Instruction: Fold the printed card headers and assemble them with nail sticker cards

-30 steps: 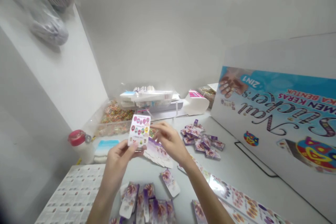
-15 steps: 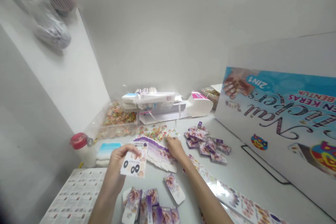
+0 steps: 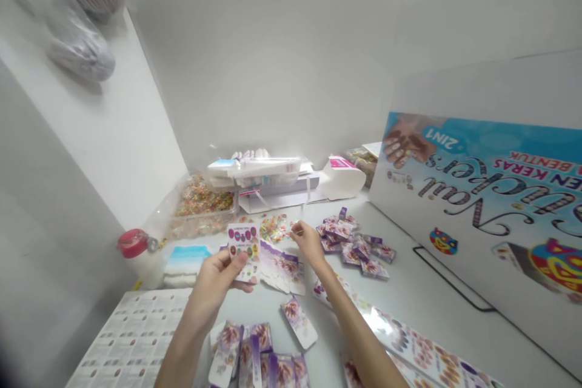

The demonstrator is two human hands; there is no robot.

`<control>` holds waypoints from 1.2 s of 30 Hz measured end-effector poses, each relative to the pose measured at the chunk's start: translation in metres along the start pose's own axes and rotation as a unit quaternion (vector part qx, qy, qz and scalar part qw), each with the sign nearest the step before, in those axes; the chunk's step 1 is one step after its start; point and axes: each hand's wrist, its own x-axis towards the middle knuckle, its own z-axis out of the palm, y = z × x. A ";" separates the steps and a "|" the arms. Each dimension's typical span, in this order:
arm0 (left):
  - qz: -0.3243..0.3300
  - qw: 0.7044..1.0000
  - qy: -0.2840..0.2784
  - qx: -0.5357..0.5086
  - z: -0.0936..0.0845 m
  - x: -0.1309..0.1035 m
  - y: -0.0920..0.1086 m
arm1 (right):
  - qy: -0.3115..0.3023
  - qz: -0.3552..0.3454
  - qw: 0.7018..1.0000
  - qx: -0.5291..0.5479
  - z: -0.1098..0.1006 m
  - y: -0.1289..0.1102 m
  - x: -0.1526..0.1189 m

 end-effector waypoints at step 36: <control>0.071 0.997 -0.017 0.012 0.006 -0.022 0.022 | -0.058 -0.168 0.967 0.181 -0.078 -0.166 -0.075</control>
